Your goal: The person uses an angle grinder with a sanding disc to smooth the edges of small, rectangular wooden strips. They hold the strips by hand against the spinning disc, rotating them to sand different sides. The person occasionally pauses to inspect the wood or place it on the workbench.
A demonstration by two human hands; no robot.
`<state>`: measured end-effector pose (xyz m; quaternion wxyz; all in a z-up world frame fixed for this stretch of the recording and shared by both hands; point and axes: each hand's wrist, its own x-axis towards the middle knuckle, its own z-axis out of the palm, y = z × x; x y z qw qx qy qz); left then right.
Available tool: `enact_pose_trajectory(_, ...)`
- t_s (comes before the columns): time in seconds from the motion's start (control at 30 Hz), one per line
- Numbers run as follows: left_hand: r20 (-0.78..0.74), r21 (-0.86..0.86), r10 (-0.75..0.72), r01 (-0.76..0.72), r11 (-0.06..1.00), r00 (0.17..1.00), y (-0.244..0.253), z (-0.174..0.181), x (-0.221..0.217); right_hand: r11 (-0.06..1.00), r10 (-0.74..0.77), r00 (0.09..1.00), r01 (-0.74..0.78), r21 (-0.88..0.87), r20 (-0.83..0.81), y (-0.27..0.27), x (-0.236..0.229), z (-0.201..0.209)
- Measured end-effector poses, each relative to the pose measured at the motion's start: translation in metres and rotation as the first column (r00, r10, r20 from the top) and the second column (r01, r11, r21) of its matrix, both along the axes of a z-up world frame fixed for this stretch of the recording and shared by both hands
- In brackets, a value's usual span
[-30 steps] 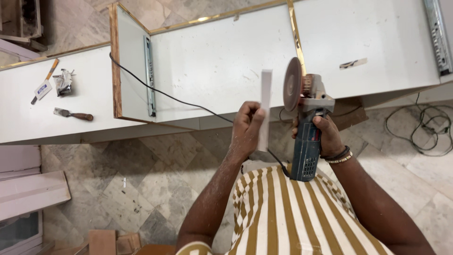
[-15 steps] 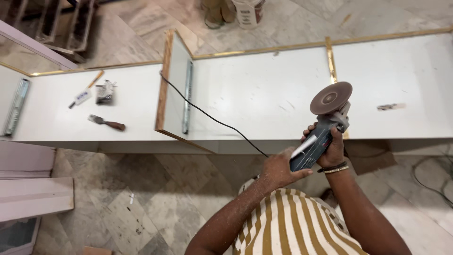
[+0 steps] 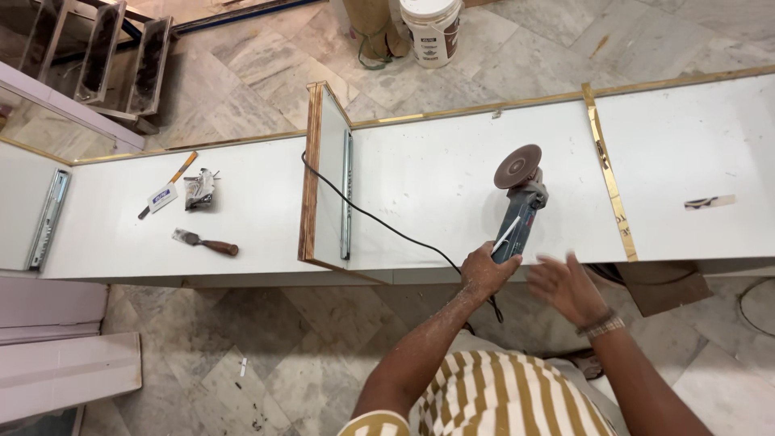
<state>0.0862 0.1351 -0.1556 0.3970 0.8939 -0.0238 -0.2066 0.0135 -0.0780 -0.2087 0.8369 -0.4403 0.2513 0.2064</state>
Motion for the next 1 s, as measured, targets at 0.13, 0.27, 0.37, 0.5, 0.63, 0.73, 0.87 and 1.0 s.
enact_pose_trajectory(0.13,0.039,0.099,-0.018,0.014,0.995,0.999,-0.005,-0.060,0.031,0.994,-0.071,0.984,0.057,-0.093,-0.162,-0.030,-0.048,0.008)
enact_pose_trajectory(0.27,0.238,0.171,-0.073,0.032,0.985,0.969,-0.016,-0.131,0.037,0.970,-0.209,0.961,0.180,-0.166,-0.179,-0.087,-0.090,-0.008)
enact_pose_trajectory(0.37,0.321,0.257,-0.162,0.079,0.963,0.933,-0.018,-0.159,0.045,0.951,-0.261,0.935,0.206,-0.231,-0.240,-0.118,-0.109,-0.017)
enact_pose_trajectory(0.5,0.276,0.398,-0.239,0.116,0.910,0.931,-0.026,-0.158,0.059,0.944,-0.265,0.911,0.179,-0.276,-0.315,-0.143,-0.115,-0.033)
enact_pose_trajectory(0.63,0.206,0.487,-0.242,0.115,0.866,0.948,-0.036,-0.127,0.058,0.948,-0.215,0.925,0.121,-0.296,-0.312,-0.168,-0.126,-0.062)
enact_pose_trajectory(0.73,0.190,0.508,-0.196,0.075,0.858,0.962,-0.044,-0.089,0.048,0.949,-0.214,0.932,0.128,-0.288,-0.292,-0.193,-0.137,-0.084)
enact_pose_trajectory(0.87,0.373,0.261,0.007,-0.112,0.959,0.928,-0.080,-0.063,0.016,0.890,-0.197,0.978,0.148,-0.432,-0.071,-0.229,-0.149,-0.089)
enact_pose_trajectory(1.0,0.134,-0.114,-0.462,0.477,0.872,0.877,-0.210,-0.047,-0.061,0.861,-0.169,0.957,0.260,-0.438,0.235,-0.264,-0.169,-0.045)
